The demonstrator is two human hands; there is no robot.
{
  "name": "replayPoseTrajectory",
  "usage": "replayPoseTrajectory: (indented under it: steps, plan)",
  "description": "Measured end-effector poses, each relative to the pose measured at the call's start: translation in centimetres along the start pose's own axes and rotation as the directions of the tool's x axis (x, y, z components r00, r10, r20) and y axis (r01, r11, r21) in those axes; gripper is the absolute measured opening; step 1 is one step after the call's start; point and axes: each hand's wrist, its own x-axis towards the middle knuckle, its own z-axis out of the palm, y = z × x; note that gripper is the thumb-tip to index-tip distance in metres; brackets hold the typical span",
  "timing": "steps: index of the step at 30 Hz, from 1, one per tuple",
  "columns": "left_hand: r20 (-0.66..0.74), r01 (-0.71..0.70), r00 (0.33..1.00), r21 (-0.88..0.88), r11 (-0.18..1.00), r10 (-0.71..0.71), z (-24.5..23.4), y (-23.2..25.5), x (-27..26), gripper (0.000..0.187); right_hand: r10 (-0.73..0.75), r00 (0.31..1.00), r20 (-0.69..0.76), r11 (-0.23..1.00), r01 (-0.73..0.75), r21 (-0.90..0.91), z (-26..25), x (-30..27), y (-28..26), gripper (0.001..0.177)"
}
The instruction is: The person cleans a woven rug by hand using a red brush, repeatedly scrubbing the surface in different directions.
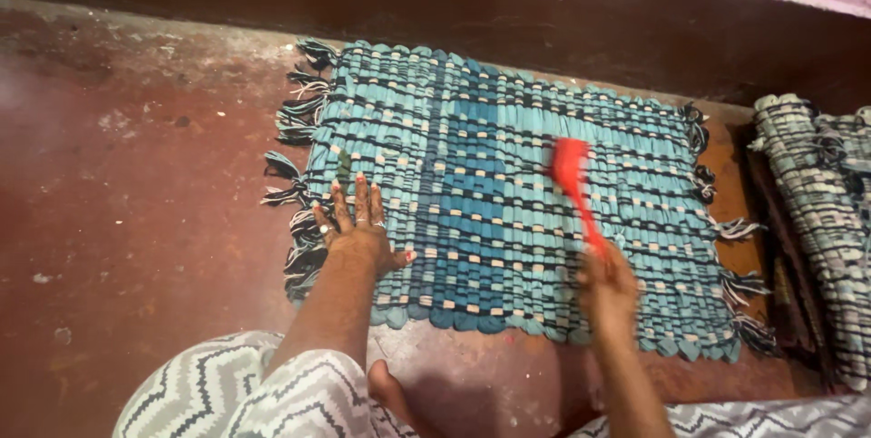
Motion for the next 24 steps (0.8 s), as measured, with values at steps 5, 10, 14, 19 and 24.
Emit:
replayPoseTrajectory:
  steps: [5,10,14,19,24]
  plan:
    - [0.006,0.001,1.0,0.023,1.0,-0.002,-0.1,0.1,0.0,0.134,-0.06,0.984,-0.165,0.992,0.078,0.103,2.3,-0.1,-1.6,0.037]
    - [0.008,0.0,1.0,0.034,0.999,0.0,-0.5,0.2,-0.5,0.134,-0.314,0.895,0.317,0.923,0.366,-0.116,15.8,-4.5,-4.9,0.046]
    - [0.007,-0.024,1.0,-0.002,1.0,0.024,-0.6,-0.2,-0.5,0.132,-0.189,0.851,0.491,0.963,0.257,-0.075,17.1,-4.1,-4.2,0.044]
    - [-0.008,-0.027,1.0,-0.013,1.0,0.027,0.1,-0.3,0.0,0.134,-0.096,0.989,0.109,0.981,0.113,-0.158,5.2,1.3,-0.8,0.039]
    - [-0.004,0.0,1.0,0.005,1.0,0.0,0.0,-0.1,0.3,0.135,-0.082,0.973,-0.216,0.995,0.094,0.045,2.4,1.9,-1.3,0.028]
